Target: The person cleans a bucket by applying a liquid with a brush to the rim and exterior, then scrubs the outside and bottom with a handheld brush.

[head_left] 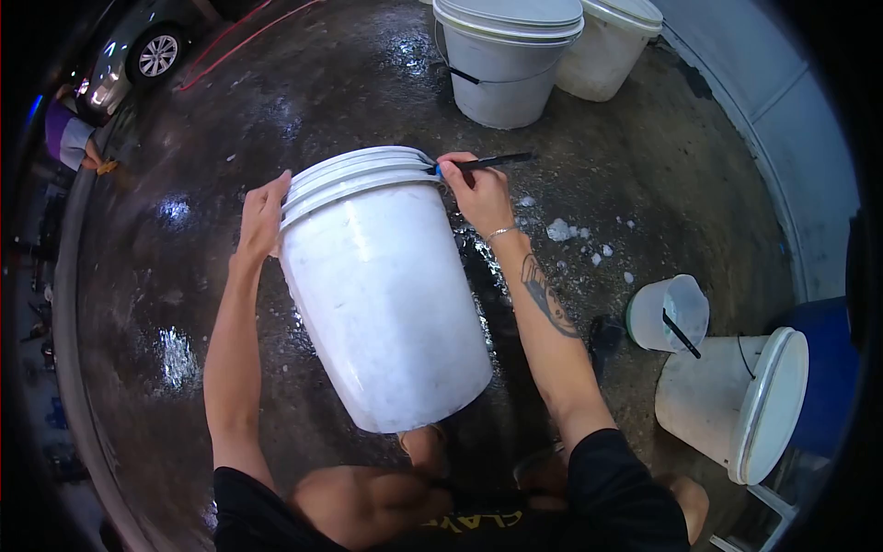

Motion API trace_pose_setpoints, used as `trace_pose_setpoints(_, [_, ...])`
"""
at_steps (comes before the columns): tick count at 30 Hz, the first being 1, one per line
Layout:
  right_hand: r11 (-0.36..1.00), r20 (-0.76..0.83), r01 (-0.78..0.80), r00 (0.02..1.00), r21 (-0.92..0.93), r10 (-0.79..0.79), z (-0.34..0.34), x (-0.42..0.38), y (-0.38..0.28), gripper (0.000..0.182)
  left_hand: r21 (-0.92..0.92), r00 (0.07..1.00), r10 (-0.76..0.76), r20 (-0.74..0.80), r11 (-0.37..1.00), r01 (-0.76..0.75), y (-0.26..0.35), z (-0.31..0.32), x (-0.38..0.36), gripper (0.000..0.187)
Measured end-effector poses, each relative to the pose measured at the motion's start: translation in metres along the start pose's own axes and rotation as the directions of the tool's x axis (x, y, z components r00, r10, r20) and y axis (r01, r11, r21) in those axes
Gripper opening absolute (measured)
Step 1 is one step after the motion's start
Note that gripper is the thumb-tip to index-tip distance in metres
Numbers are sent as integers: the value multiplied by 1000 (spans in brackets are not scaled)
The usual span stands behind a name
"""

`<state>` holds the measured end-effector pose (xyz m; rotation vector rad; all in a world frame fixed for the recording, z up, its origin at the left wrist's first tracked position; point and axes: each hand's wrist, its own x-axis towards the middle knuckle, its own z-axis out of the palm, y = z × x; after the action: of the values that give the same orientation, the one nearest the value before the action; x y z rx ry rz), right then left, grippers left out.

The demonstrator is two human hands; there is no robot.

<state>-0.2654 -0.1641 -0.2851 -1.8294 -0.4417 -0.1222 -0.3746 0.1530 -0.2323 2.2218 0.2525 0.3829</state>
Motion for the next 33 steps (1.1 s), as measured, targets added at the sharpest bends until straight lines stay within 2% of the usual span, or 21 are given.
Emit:
trace_pose_setpoints(2, [994,-38,41,999,98,-37,14,6,2,24,-47,997,-52,-51,998,50,-4,-7,-6,50])
trace_pose_setpoints(3, [993,-4,85,996,81,-85,17,5,-16,23,-73,996,8,-91,997,-14,-13,-7,-8,50])
trace_pose_setpoints(5, [977,60,189,979,102,-196,25,-3,-58,23,-51,997,-39,-72,998,35,-28,-23,-13,50])
trace_pose_setpoints(7, [977,77,182,979,113,-191,38,-6,-60,23,-37,994,-91,-56,995,89,-44,-28,-22,50])
trace_pose_setpoints(8, [975,86,189,976,119,-200,43,-4,-62,23,-17,995,-43,-91,999,42,-49,-29,-25,51])
trace_pose_setpoints(9, [972,5,228,973,60,-229,44,0,-48,24,6,992,13,-128,1000,-12,-51,-33,-23,51])
trace_pose_setpoints(10, [986,32,166,986,-21,-165,41,8,-30,23,5,990,9,-138,1000,-9,-53,-36,-26,51])
trace_pose_setpoints(14, [978,16,159,987,-135,-158,25,10,-26,24,90,993,49,-107,995,-40,-53,-39,-25,54])
trace_pose_setpoints(16, [964,-22,184,981,-194,-191,18,10,-23,26,292,997,-83,-1,953,80,-40,-48,-15,54])
trace_pose_setpoints(17, [992,-98,103,989,-79,-111,6,3,-20,25,412,994,93,-53,909,-63,-24,-43,-17,54])
trace_pose_setpoints(18, [999,-165,25,986,41,-18,-7,-5,-14,24,491,1000,9,-13,871,-1,14,-36,-13,55])
trace_pose_setpoints(19, [1000,-174,-14,985,-13,11,-17,-12,-5,23,570,997,-80,22,820,53,56,-25,-9,57])
trace_pose_setpoints(20, [1000,-178,-19,984,-18,15,-24,-21,-1,23,686,996,27,86,723,-79,84,-6,-6,68])
trace_pose_setpoints(21, [997,-185,-45,982,-66,32,-29,-30,1,22,707,921,367,133,616,-347,87,22,3,82])
trace_pose_setpoints(22, [992,-192,-65,980,-111,43,-34,-37,2,21,710,903,358,236,571,-412,111,50,9,91])
trace_pose_setpoints(23, [990,-193,-97,978,-107,75,-38,-43,8,20,754,925,138,355,543,-370,141,77,12,98])
trace_pose_setpoints(24, [990,-195,-93,978,-107,71,-47,-49,9,20,828,898,82,432,358,-431,130,106,30,92])
trace_pose_setpoints(25, [992,-220,-111,971,-65,95,-59,-54,9,20,771,857,95,507,395,-500,115,121,45,78])
trace_pose_setpoints(26, [992,-251,-126,961,-25,116,-75,-57,12,20,767,854,113,509,392,-509,112,125,47,78])
trace_pose_setpoints(29, [984,-326,-171,934,-50,146,-131,-63,17,20,677,834,248,492,493,-546,127,128,41,59])
trace_pose_setpoints(33, [989,-320,-150,936,17,148,-167,-76,4,19,574,767,305,565,522,-631,188,116,0,61])
